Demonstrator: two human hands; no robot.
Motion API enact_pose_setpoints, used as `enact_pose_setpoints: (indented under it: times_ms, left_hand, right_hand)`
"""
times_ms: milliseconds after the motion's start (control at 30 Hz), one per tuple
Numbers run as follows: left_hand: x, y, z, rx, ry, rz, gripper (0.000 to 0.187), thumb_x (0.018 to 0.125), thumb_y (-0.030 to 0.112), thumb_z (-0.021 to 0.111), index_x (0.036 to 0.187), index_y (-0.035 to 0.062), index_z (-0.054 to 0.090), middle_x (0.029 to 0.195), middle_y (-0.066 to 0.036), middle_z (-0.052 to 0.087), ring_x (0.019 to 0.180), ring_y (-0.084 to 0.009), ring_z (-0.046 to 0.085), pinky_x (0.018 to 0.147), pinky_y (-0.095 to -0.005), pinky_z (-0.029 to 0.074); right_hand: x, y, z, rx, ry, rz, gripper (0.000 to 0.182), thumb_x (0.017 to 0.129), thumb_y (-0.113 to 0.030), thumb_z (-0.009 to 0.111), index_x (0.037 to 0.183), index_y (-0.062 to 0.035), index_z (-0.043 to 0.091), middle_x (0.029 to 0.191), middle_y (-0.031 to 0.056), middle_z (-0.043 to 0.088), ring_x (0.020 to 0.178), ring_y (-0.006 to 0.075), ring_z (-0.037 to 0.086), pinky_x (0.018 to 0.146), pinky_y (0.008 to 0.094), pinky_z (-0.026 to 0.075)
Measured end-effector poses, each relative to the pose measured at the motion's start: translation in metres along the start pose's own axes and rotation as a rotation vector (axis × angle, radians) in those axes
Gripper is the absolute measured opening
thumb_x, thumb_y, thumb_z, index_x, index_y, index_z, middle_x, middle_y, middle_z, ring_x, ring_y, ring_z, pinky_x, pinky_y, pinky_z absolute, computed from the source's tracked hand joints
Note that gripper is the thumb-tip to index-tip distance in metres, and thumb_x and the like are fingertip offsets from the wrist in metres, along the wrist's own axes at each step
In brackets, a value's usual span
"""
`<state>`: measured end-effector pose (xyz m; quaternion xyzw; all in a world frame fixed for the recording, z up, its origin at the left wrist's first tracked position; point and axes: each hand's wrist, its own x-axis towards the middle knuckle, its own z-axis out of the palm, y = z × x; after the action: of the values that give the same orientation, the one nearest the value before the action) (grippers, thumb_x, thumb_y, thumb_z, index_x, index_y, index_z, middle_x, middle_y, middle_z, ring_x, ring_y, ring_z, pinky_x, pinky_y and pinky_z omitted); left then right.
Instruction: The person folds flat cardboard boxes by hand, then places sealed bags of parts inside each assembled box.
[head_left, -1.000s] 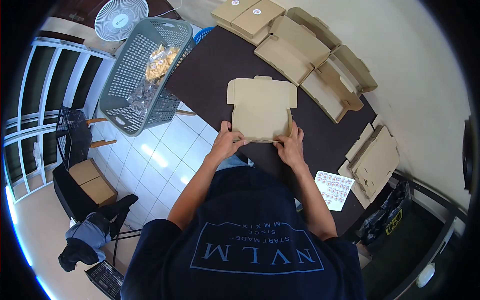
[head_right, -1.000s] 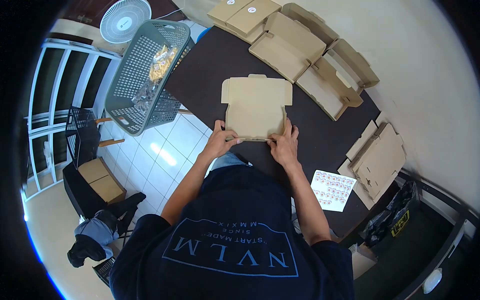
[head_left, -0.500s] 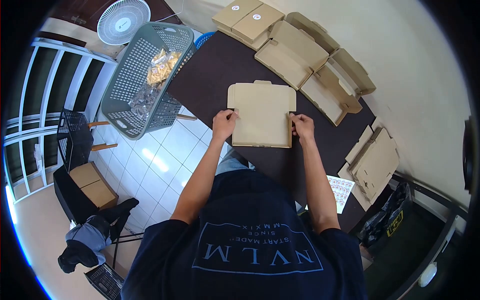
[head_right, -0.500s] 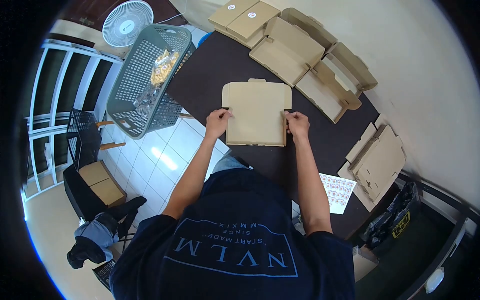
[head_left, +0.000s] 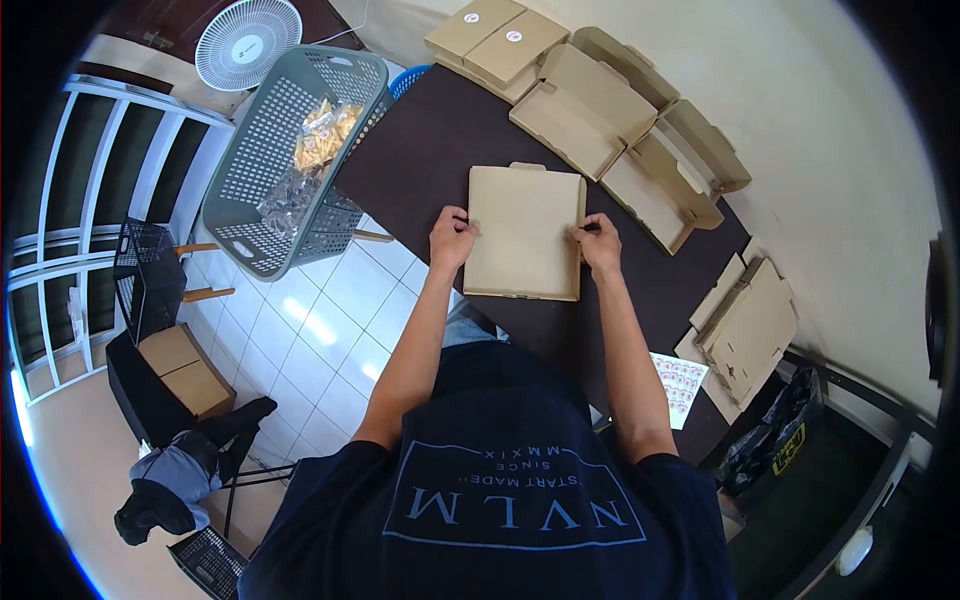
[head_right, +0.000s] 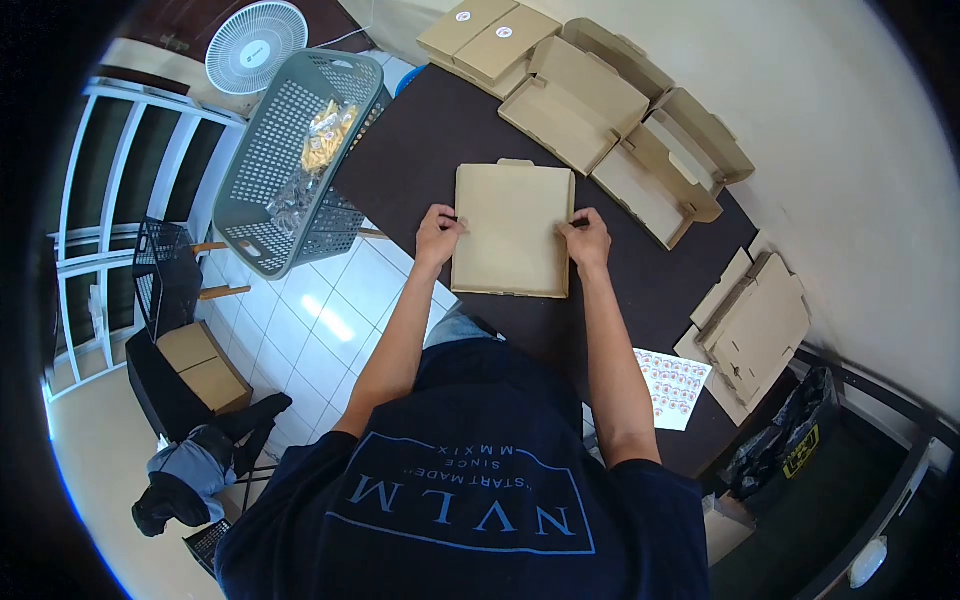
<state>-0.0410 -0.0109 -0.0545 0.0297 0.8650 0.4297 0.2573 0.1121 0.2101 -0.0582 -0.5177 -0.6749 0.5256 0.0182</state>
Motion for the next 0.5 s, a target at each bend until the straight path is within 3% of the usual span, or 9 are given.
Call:
enact_pose_setpoints:
  times_ms: [67,133,233,367,500]
  left_hand:
    - [-0.002,0.005,-0.002,-0.008,0.036,0.001,0.038,0.079,0.017,0.074,0.112,0.0036,0.061,0.086,-0.011,0.071,0.082,-0.0223,0.068,0.077,-0.0367,0.053]
    - [-0.002,0.006,-0.002,0.033,0.108,0.037,0.03,0.083,0.022,0.071,0.105,0.002,0.063,0.084,-0.012,0.07,0.078,-0.0242,0.068,0.076,-0.0376,0.052]
    - [-0.002,0.014,-0.002,0.111,0.038,0.078,0.029,0.087,0.026,0.067,0.1,0.0005,0.064,0.081,-0.014,0.07,0.076,-0.0269,0.068,0.074,-0.0387,0.052]
    - [-0.005,0.023,-0.017,0.131,0.034,0.053,0.031,0.088,0.029,0.065,0.1,0.0002,0.064,0.08,-0.015,0.069,0.076,-0.0284,0.068,0.073,-0.0401,0.051]
    - [-0.019,0.015,-0.025,0.021,0.009,0.119,0.022,0.087,0.02,0.065,0.097,0.0,0.064,0.079,-0.016,0.068,0.075,-0.0267,0.068,0.071,-0.0384,0.05]
  right_hand:
    - [-0.003,-0.001,0.005,-0.066,0.064,-0.043,0.021,0.08,-0.017,0.073,0.097,-0.0074,0.064,0.075,0.0084,0.068,0.07,0.0208,0.067,0.065,0.0372,0.053]
    - [-0.002,0.002,0.007,-0.105,0.135,-0.024,0.019,0.086,-0.025,0.067,0.09,-0.0078,0.064,0.081,0.0121,0.07,0.079,0.0293,0.068,0.076,0.0411,0.052]
    - [-0.001,0.001,0.008,-0.17,0.16,-0.041,0.018,0.087,-0.024,0.064,0.092,-0.0065,0.063,0.085,0.0154,0.07,0.084,0.0351,0.067,0.077,0.0434,0.051]
    - [-0.026,-0.017,-0.004,-0.186,0.172,-0.054,0.016,0.086,-0.019,0.062,0.092,-0.0042,0.062,0.085,0.0165,0.07,0.086,0.036,0.067,0.078,0.0449,0.051]
    - [-0.048,-0.013,-0.011,-0.188,0.221,-0.286,0.016,0.081,-0.013,0.063,0.087,0.0008,0.057,0.084,0.0188,0.066,0.083,0.0378,0.065,0.076,0.0466,0.05]
